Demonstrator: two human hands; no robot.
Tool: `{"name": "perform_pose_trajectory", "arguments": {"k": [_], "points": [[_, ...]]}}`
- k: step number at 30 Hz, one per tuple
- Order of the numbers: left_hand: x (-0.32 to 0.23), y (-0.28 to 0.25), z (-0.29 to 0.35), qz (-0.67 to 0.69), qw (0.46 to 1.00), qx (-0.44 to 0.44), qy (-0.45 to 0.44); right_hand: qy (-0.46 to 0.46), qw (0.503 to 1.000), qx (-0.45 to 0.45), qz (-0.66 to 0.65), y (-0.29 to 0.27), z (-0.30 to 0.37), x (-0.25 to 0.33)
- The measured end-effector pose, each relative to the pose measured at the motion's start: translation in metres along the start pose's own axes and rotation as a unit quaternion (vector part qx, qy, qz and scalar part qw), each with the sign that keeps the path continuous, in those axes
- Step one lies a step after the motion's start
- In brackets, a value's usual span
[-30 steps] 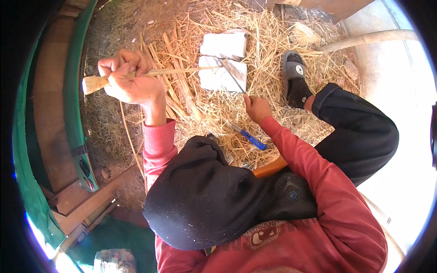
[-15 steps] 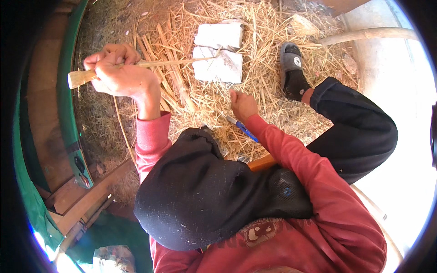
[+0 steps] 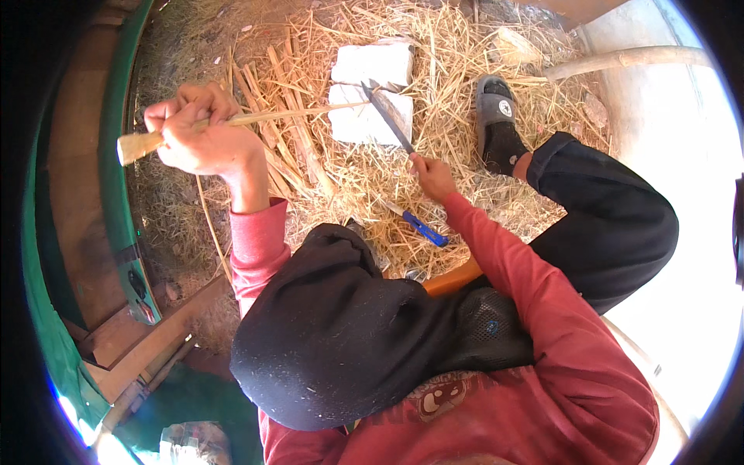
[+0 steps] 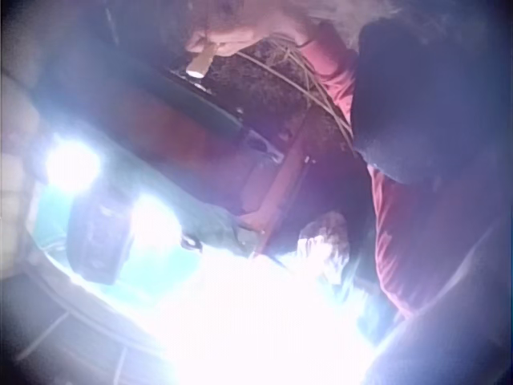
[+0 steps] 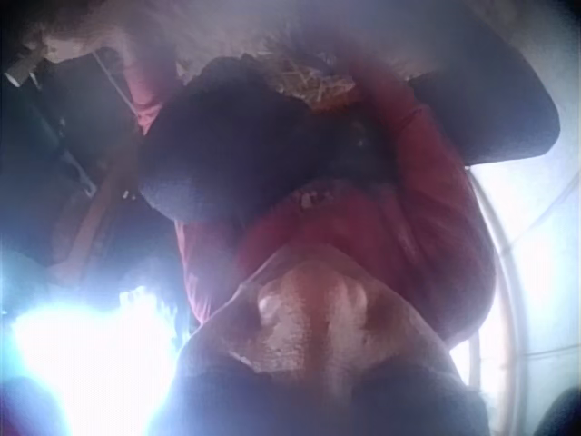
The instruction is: The person sits on the ground and uses a knife to sharpen a long, thin stick. They hold the stick with one hand and scrape the blade along its length to remove the outer layer, creating a pointed tip. The person occasionally switches to a different stick to continue the sharpening process.
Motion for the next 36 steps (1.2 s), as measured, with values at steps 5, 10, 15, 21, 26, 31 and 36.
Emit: {"name": "perform_pose_trajectory", "arguments": {"k": [5, 10, 15, 21, 26, 31, 36], "points": [[-0.022, -0.050, -0.036, 0.073, 0.994, -0.061, -0.047, -0.025, 0.988, 0.026, 0.148, 0.000, -0.021, -0.024], [-0.131, -0.055, -0.087, 0.120, 0.992, -0.026, 0.005, -0.159, 0.959, -0.081, 0.218, -0.003, -0.004, 0.039], [-0.170, -0.064, -0.084, 0.187, 0.982, -0.020, -0.032, -0.138, 0.862, 0.305, -0.382, -0.015, 0.069, 0.222], [-0.219, -0.042, -0.080, 0.228, 0.973, 0.027, -0.023, -0.285, 0.746, 0.297, -0.523, -0.073, 0.161, 0.328], [-0.242, -0.012, -0.039, 0.149, 0.975, 0.141, -0.087, -0.323, 0.723, 0.170, -0.587, -0.132, 0.177, 0.351], [-0.267, -0.047, 0.008, -0.228, 0.907, 0.346, -0.070, -0.324, 0.730, 0.108, -0.592, -0.166, 0.167, 0.352], [-0.333, -0.070, 0.023, -0.258, 0.903, 0.284, -0.191, -0.335, 0.696, 0.182, -0.608, -0.143, 0.199, 0.386]]}}
Point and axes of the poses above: each hand's wrist, its own z-axis away from the middle knuckle, its own y-axis out of the palm, x = y × z, the point moved 3 cm from there along -z, towards the middle knuckle, and after that the axes turned 4 degrees about -x, right-handed, at the moved point
